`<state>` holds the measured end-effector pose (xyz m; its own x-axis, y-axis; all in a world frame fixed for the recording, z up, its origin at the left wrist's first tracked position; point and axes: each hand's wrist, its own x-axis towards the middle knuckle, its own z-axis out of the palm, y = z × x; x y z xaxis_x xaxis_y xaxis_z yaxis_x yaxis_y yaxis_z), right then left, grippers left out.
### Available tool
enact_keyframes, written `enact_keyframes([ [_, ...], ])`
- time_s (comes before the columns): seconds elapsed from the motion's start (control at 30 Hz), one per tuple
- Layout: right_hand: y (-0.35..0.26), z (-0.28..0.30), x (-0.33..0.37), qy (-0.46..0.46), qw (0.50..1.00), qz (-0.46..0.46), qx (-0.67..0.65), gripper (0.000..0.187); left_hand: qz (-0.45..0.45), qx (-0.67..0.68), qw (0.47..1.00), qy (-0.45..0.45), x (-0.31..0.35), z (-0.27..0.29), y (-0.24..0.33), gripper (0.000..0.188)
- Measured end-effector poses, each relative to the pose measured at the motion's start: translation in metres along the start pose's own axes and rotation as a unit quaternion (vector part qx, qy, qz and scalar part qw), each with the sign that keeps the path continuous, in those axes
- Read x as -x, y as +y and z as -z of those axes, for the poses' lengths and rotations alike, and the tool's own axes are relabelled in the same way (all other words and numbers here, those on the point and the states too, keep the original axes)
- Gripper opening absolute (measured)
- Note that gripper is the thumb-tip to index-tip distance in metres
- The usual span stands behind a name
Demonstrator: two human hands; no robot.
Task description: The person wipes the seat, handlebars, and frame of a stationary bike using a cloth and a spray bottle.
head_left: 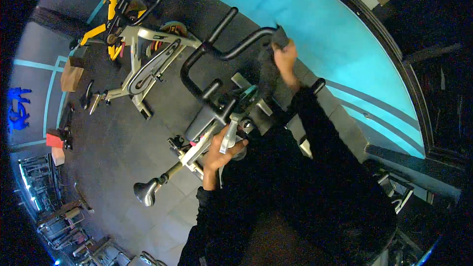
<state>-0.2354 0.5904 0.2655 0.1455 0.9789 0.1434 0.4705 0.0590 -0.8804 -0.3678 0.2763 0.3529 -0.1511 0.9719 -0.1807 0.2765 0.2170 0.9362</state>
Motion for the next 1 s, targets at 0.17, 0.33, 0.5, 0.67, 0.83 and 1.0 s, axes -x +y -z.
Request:
enact_keyframes([
  [0.17,0.062,-0.043,0.111,0.104,0.984,0.069,-0.130,0.052,-0.047,-0.026,0.998,0.023,0.005,-0.003,0.003,0.036],
  [0.33,0.096,-0.039,0.076,-0.052,0.987,-0.150,-0.018,0.046,0.018,0.004,1.000,0.006,0.002,0.010,0.009,0.039],
  [0.5,0.056,-0.010,0.001,-0.071,0.956,-0.164,-0.232,0.025,0.032,-0.050,0.998,0.030,0.002,0.009,0.005,0.039],
  [0.67,0.001,0.029,-0.046,-0.263,0.841,-0.182,-0.437,0.027,0.018,0.006,0.999,0.040,0.015,0.004,-0.022,0.039],
  [0.83,0.087,-0.030,-0.004,0.061,0.956,-0.130,-0.257,0.036,0.001,-0.043,0.999,-0.014,0.020,-0.001,-0.015,0.043],
  [1.0,0.078,-0.031,0.098,-0.003,0.965,-0.015,-0.260,0.041,-0.039,-0.037,0.998,-0.013,0.016,0.002,-0.017,0.041],
])
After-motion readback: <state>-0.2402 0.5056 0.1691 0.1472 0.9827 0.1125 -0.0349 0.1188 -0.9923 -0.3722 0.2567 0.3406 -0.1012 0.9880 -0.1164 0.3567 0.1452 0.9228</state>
